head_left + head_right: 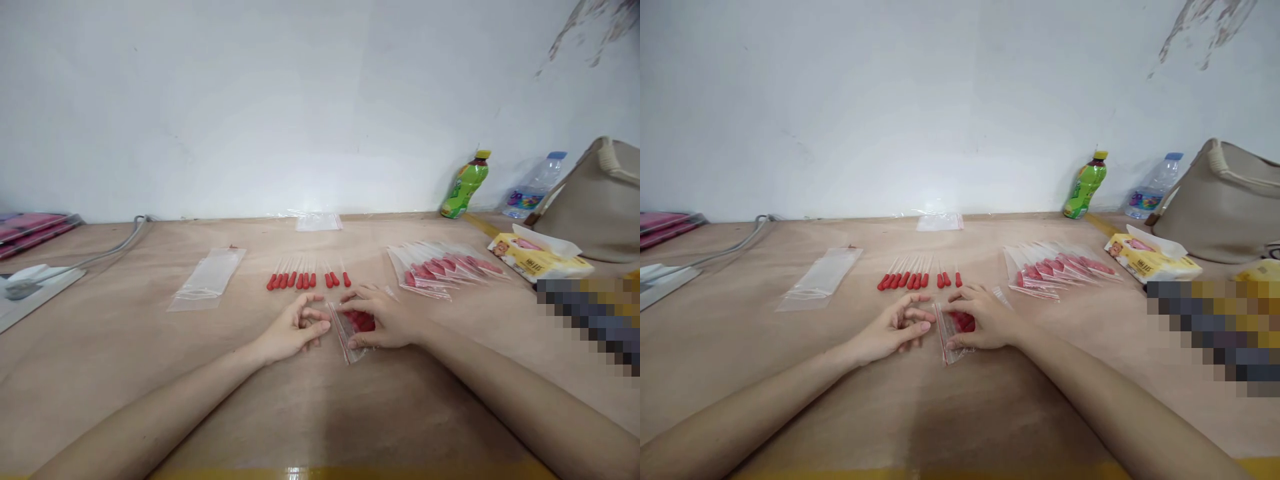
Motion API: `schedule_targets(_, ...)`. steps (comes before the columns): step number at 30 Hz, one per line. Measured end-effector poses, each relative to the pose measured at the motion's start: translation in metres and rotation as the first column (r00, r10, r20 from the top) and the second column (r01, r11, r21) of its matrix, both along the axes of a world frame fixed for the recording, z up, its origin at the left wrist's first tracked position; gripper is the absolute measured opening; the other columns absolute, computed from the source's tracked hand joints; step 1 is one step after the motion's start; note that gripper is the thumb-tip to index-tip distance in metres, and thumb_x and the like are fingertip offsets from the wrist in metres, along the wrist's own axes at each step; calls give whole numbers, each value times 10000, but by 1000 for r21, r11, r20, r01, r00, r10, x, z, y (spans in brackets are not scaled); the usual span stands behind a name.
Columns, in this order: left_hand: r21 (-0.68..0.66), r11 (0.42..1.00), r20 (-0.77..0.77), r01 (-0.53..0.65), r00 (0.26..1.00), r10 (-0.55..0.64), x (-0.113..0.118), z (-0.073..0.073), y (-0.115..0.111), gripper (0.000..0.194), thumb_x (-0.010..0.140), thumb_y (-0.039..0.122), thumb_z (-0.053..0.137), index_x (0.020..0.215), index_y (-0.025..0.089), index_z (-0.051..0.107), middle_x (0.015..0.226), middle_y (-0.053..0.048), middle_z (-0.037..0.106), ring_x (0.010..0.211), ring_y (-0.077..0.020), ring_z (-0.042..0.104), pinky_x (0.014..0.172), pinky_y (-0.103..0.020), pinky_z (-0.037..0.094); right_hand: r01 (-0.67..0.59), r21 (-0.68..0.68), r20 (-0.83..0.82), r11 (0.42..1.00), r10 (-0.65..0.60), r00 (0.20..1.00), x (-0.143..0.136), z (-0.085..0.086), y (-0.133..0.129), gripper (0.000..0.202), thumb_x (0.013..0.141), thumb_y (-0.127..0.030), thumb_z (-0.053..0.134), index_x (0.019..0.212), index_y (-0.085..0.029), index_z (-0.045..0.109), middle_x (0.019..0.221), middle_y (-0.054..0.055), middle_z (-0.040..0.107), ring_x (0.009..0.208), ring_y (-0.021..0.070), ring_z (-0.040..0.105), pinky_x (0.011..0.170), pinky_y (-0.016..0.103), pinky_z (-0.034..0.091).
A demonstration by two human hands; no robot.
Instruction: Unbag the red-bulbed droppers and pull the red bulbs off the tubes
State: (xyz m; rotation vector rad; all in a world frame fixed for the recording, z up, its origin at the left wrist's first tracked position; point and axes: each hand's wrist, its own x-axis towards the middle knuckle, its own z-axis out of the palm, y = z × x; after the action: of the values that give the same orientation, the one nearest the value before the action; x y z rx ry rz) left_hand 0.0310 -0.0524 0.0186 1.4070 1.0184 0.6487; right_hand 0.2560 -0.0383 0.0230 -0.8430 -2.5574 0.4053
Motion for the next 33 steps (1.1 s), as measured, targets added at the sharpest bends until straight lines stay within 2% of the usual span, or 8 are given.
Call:
schedule_targets(2, -13, 1000, 51, 10, 999, -10, 4, -3, -3, 589, 686, 353, 684, 1155, 208, 357, 997, -67, 567, 674, -96, 563, 554, -219, 426, 1, -8, -51, 1000, -1, 999, -2, -10, 1, 576, 678, -514, 647, 1168, -230, 538, 1159, 95, 519, 1081, 225, 460, 910, 395, 348)
schedule_targets(5, 93, 995, 69, -24, 997, 17, 9, -9, -6, 601, 694, 307, 678, 1171, 195, 330, 940, -44, 568, 723, -98, 545, 663, -252, 419, 64, -4, -133, 998, -64, 989, -13, -19, -2, 534, 725, -493, 612, 1175, -219, 519, 1179, 104, 508, 1094, 224, 458, 907, 391, 353)
schedule_targets(10, 201, 974, -6, -108, 994, 112, 11, -18, -6, 713, 729, 301, 639, 1263, 175, 184, 799, -7, 584, 645, -101, 519, 603, -240, 369, 213, -22, -144, 977, -214, 966, -29, -20, -12, 421, 834, -451, 486, 1187, -221, 494, 1190, 99, 506, 1101, 217, 455, 907, 390, 357)
schedule_targets(19, 235, 968, -22, -92, 995, 100, 6, -14, -4, 664, 742, 331, 628, 1226, 174, 202, 635, 57, 526, 586, -98, 496, 592, -233, 348, 256, -51, -118, 965, -261, 958, -33, -15, -15, 377, 888, -393, 396, 1227, -235, 446, 1193, 95, 501, 1116, 208, 453, 909, 402, 364)
schedule_targets(23, 255, 964, -15, -70, 997, 77, 2, -13, -1, 616, 746, 312, 619, 1198, 177, 222, 656, 51, 532, 593, -95, 493, 601, -236, 362, 196, -55, -109, 979, -201, 974, -32, -7, -7, 326, 900, -297, 376, 1203, -223, 473, 1114, 82, 531, 1033, 172, 496, 900, 371, 385)
schedule_targets(27, 264, 964, -24, -36, 999, 44, -3, -13, 2, 592, 743, 321, 618, 1182, 172, 249, 685, 39, 536, 612, -99, 492, 606, -242, 369, -6, 59, -5, 998, 6, 1000, -35, 1, 7, 324, 845, -138, 415, 1139, -206, 532, 1192, 96, 468, 1087, 178, 456, 897, 357, 396)
schedule_targets(29, 272, 962, -10, -42, 999, 46, -5, -12, 2, 606, 738, 329, 625, 1190, 176, 251, 702, 33, 542, 631, -104, 499, 615, -245, 375, -98, 69, 38, 993, 96, 995, -39, 4, 15, 342, 827, -94, 410, 1125, -203, 538, 1203, 90, 464, 1074, 168, 467, 875, 335, 416)
schedule_targets(33, 254, 966, 2, -57, 998, 58, -7, -12, 2, 647, 731, 355, 633, 1213, 180, 238, 712, 25, 556, 630, -109, 503, 602, -243, 370, -148, 80, 9, 986, 148, 989, -45, 2, 27, 249, 821, -92, 428, 966, -193, 604, 1045, 57, 554, 921, 136, 528, 805, 285, 444)
